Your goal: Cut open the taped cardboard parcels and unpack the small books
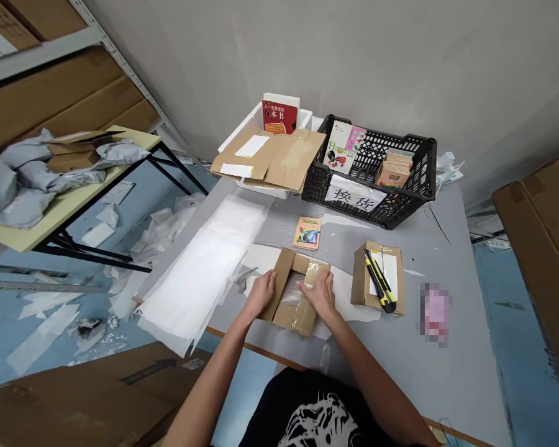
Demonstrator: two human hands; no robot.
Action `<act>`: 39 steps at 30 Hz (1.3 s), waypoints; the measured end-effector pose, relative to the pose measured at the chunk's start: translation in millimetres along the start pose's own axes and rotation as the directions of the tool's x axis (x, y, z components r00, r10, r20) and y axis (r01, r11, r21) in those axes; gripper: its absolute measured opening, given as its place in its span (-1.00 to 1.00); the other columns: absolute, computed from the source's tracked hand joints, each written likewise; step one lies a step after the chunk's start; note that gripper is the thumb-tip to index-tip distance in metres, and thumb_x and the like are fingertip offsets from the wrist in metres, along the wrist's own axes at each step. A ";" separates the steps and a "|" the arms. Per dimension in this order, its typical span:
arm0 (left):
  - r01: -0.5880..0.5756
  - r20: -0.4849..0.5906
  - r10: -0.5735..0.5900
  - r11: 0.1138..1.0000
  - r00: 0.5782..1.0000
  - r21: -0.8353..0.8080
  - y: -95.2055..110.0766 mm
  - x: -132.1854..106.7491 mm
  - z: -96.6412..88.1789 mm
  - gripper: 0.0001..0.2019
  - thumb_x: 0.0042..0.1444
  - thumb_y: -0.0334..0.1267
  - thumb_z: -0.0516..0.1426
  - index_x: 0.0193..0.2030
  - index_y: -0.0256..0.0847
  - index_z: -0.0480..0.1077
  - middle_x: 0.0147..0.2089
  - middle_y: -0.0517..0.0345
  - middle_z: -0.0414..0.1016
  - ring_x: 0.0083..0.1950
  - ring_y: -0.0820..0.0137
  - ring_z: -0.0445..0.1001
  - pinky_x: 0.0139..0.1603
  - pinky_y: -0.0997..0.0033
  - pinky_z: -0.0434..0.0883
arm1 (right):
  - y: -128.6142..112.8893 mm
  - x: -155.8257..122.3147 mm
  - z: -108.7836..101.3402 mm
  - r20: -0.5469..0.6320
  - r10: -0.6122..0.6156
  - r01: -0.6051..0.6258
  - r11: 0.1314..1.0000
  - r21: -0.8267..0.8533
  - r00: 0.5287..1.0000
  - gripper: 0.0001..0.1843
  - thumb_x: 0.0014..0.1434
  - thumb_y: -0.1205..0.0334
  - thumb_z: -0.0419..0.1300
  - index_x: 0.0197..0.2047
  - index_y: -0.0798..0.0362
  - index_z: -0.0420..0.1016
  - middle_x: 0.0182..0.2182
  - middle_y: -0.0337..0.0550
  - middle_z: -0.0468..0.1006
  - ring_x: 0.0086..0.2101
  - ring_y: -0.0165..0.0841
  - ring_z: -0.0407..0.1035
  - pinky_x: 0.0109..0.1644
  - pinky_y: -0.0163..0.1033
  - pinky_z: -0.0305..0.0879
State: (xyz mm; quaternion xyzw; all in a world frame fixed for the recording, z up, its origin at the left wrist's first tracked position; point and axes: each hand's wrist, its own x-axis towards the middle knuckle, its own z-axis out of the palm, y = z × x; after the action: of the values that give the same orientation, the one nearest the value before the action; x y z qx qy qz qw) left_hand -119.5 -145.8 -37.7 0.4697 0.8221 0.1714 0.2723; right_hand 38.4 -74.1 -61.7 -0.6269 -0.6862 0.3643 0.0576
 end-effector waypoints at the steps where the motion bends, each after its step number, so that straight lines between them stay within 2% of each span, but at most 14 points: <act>1: 0.035 -0.033 -0.035 0.999 0.999 -0.007 -0.1 -4.7 4.2 -0.68 0.28 -0.22 -0.19 -0.28 -0.19 0.34 -0.28 0.00 0.53 -0.19 0.23 0.50 -0.20 0.35 0.32 | -7.3 0.0 -1.9 0.004 -0.027 0.027 0.998 -0.065 1.000 0.09 0.00 -0.05 0.20 0.35 0.38 -0.29 0.12 0.35 0.20 0.11 0.07 0.18 0.03 -0.01 0.27; 4: 0.133 -0.096 -0.134 0.991 0.986 -0.017 0.3 -14.5 14.5 -0.70 0.28 -0.25 -0.19 -0.28 -0.20 0.33 -0.33 -0.04 0.51 -0.23 0.19 0.51 -0.25 0.32 0.32 | -21.6 0.2 -7.6 0.043 -0.096 0.103 0.972 -0.213 0.994 -0.08 0.11 0.13 0.09 0.35 0.44 -0.26 0.10 0.33 0.26 0.07 -0.01 0.25 0.02 -0.10 0.27; 7: 0.176 -0.114 -0.180 0.983 0.977 -0.044 0.9 -18.1 20.8 -0.71 0.29 -0.26 -0.19 -0.26 -0.21 0.32 -0.33 -0.05 0.50 -0.25 0.17 0.51 -0.28 0.32 0.30 | -24.8 3.1 -16.3 0.125 -0.123 0.152 0.954 -0.259 0.985 -0.16 0.16 0.20 0.01 0.34 0.49 -0.26 0.17 0.40 0.19 0.03 -0.04 0.32 0.04 -0.15 0.25; 14: 0.192 -0.093 -0.212 0.963 0.973 -0.187 -8.0 -27.3 42.4 -0.64 0.29 -0.19 -0.24 -0.28 -0.19 0.32 -0.30 -0.02 0.52 -0.24 0.21 0.50 -0.24 0.29 0.37 | 0.5 23.7 -47.9 0.392 -0.240 0.313 0.941 -0.133 0.888 -0.17 0.20 0.12 -0.07 0.37 0.45 -0.30 0.29 0.38 0.01 0.19 -0.02 0.14 0.18 -0.07 0.12; 17: 0.155 -0.098 -0.169 0.978 0.981 -0.137 -8.4 -32.4 48.4 -0.64 0.28 -0.20 -0.23 -0.02 -0.26 0.31 -0.13 -0.09 0.53 -0.16 0.19 0.52 -0.16 0.20 0.41 | 6.3 26.0 -48.6 0.368 -0.270 0.325 0.941 -0.095 0.890 -0.16 0.18 0.13 -0.03 0.37 0.41 -0.28 0.28 0.34 0.06 0.21 -0.08 0.11 0.19 -0.09 0.13; 19: 0.079 -0.229 -0.076 0.997 0.971 0.003 -2.8 -31.8 43.9 -0.56 0.23 -0.31 -0.18 0.23 -0.33 0.11 0.13 -0.24 0.39 0.09 0.15 0.43 0.02 0.09 0.37 | 2.2 23.5 -43.0 0.351 -0.291 0.344 0.933 -0.100 0.890 -0.15 0.14 0.17 0.03 0.36 0.39 -0.22 0.26 0.33 0.12 0.20 -0.09 0.14 0.18 -0.09 0.14; 21: -0.058 -0.330 0.128 0.975 0.935 0.214 7.1 -26.1 32.9 -0.43 0.16 -0.44 -0.16 0.34 -0.36 -0.08 0.32 -0.28 0.13 0.33 0.13 0.16 0.24 -0.03 0.16 | -6.9 20.0 -35.4 0.367 -0.345 0.404 0.910 -0.096 0.864 -0.16 0.10 0.22 0.07 0.35 0.40 -0.17 0.24 0.32 0.16 0.18 -0.10 0.18 0.18 -0.12 0.16; 22: -0.152 -0.307 0.255 0.935 0.917 0.322 12.7 -21.5 26.2 -0.39 0.13 -0.48 -0.15 0.36 -0.35 -0.11 0.36 -0.25 0.06 0.39 0.13 0.03 0.31 -0.06 0.04 | -11.9 18.7 -31.9 0.387 -0.380 0.444 0.892 -0.086 0.840 -0.15 0.09 0.25 0.09 0.35 0.39 -0.15 0.25 0.31 0.15 0.19 -0.11 0.17 0.19 -0.13 0.15; 25: -0.452 0.007 0.519 0.738 0.855 0.500 26.8 -4.3 9.0 -0.40 0.12 -0.51 -0.13 0.34 -0.32 -0.02 0.35 -0.15 0.12 0.40 0.20 0.01 0.36 0.04 -0.03 | -22.2 18.7 -27.6 0.460 -0.460 0.538 0.841 -0.047 0.760 -0.15 0.05 0.30 0.14 0.35 0.33 -0.10 0.29 0.26 0.10 0.24 -0.15 0.08 0.26 -0.14 0.07; 28: -0.623 0.250 0.592 0.591 0.766 0.512 32.7 10.6 2.1 -0.45 0.15 -0.44 -0.08 0.31 -0.39 0.03 0.33 -0.13 0.16 0.37 0.25 0.07 0.36 0.16 0.00 | -17.8 22.4 -35.9 0.495 -0.486 0.567 0.824 -0.017 0.720 -0.13 0.04 0.20 0.20 0.34 0.30 -0.03 0.30 0.26 0.07 0.27 -0.12 0.02 0.29 -0.07 0.01; 32: -0.762 0.354 0.693 0.456 0.628 0.460 38.4 24.7 3.6 -0.47 0.21 -0.28 -0.03 0.31 -0.32 0.02 0.33 -0.08 0.16 0.37 0.27 0.07 0.36 0.17 -0.05 | 1.1 19.2 -59.8 0.464 -0.490 0.560 0.828 -0.016 0.738 -0.09 0.00 -0.01 0.26 0.32 0.21 0.06 0.26 0.22 0.17 0.23 -0.07 0.11 0.24 0.01 0.08; 35: -0.799 0.394 0.711 0.413 0.583 0.438 43.7 35.1 5.3 -0.49 0.22 -0.19 0.00 0.29 -0.22 0.05 0.23 -0.05 0.30 0.28 0.29 0.20 0.28 0.22 0.07 | 12.2 8.4 -78.6 0.408 -0.484 0.542 0.839 -0.034 0.774 -0.24 0.10 -0.09 0.15 0.28 0.11 0.16 0.19 0.11 0.32 0.14 -0.10 0.25 0.15 -0.02 0.21; 37: -0.827 0.417 0.733 0.360 0.537 0.431 45.1 41.3 5.5 -0.50 0.21 -0.13 0.03 0.26 -0.19 0.09 0.17 -0.05 0.33 0.24 0.28 0.23 0.25 0.22 0.10 | 20.7 1.6 -90.5 0.267 -0.509 0.548 0.831 -0.096 0.818 -0.41 0.20 -0.04 0.06 0.22 0.07 0.25 0.09 0.06 0.44 0.07 -0.14 0.32 0.11 -0.03 0.25; 39: -0.858 0.444 0.761 0.283 0.472 0.428 44.4 44.7 5.3 -0.52 0.20 -0.07 0.05 0.21 -0.18 0.14 0.15 -0.05 0.33 0.24 0.26 0.21 0.26 0.21 0.06 | 35.1 -1.8 -102.2 0.036 -0.530 0.526 0.826 -0.205 0.847 -0.52 0.27 0.04 -0.03 0.16 0.07 0.31 0.00 0.05 0.49 0.03 -0.15 0.34 0.11 -0.02 0.24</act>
State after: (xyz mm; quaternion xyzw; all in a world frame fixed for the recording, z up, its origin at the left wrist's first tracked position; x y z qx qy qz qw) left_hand -104.4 -84.7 -30.8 0.8915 0.4503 -0.0217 0.0437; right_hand 122.3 -33.8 -6.8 -0.4195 -0.8661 0.2536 0.0980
